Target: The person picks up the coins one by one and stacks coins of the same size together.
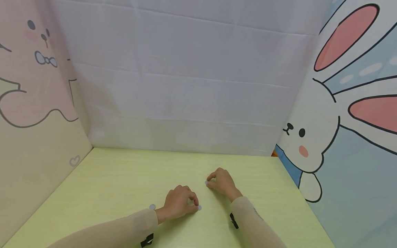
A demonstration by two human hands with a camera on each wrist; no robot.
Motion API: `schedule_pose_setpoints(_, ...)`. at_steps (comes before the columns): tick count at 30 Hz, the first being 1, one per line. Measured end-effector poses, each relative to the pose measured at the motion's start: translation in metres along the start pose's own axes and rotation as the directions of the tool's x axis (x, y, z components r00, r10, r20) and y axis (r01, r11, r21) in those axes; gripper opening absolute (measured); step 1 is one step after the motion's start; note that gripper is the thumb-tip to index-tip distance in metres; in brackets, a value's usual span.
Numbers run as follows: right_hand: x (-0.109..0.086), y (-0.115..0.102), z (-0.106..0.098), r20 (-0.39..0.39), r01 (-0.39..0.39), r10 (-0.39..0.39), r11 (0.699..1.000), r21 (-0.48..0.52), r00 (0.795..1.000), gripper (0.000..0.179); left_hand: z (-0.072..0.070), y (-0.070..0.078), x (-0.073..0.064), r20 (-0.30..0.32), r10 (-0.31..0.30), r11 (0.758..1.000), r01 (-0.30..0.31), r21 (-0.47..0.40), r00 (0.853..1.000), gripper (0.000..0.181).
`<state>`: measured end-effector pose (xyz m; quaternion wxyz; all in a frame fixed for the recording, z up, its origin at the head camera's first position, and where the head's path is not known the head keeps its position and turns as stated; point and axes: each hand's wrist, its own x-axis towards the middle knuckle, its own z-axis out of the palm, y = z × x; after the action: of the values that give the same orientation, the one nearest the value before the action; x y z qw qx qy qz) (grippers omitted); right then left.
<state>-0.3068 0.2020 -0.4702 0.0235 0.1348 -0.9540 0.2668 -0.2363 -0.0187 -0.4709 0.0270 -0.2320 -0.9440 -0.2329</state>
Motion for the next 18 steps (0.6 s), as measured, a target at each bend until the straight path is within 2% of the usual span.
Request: schedule_pose_setpoints(18,0.0013,-0.0012,0.0024,-0.023,0.001,-0.002,1.0,-0.02,1.0,0.009,0.0,-0.0012,-0.0008,-0.005,0.006,1.0,-0.006,-0.002,1.0,0.016)
